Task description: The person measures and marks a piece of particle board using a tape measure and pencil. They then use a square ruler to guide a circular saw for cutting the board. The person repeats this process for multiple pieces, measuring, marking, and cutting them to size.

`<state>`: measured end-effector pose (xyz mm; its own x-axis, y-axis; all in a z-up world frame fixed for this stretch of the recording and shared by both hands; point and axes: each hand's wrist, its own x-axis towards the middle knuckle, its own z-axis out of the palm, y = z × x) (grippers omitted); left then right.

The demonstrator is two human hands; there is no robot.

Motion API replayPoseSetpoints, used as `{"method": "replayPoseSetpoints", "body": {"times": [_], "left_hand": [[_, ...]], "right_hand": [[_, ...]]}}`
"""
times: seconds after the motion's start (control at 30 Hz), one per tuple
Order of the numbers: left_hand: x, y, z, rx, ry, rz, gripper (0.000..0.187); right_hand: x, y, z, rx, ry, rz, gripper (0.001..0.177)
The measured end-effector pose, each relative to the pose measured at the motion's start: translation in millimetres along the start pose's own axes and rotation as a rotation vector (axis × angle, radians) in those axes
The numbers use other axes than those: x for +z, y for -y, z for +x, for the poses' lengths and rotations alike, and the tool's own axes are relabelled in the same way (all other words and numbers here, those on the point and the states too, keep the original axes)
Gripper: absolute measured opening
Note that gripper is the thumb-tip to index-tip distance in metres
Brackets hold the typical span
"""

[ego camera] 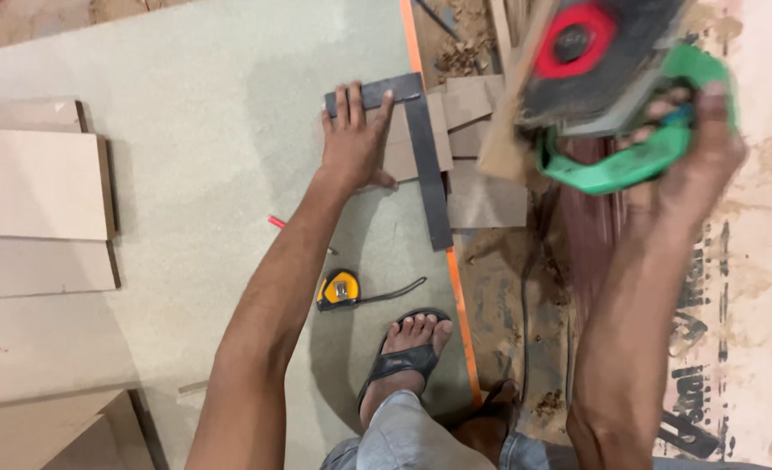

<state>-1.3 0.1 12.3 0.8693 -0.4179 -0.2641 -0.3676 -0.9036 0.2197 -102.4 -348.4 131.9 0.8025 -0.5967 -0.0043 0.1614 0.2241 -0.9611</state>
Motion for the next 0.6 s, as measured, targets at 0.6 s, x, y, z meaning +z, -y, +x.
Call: {"method": "replayPoseSetpoints", "body": {"times": [0.6], "left_hand": [[3, 116, -28, -0.204, -0.040, -0.052, 0.166]], "right_hand": [[-359, -72, 111, 0.171, -0.671, 0.623, 0.035]]}}
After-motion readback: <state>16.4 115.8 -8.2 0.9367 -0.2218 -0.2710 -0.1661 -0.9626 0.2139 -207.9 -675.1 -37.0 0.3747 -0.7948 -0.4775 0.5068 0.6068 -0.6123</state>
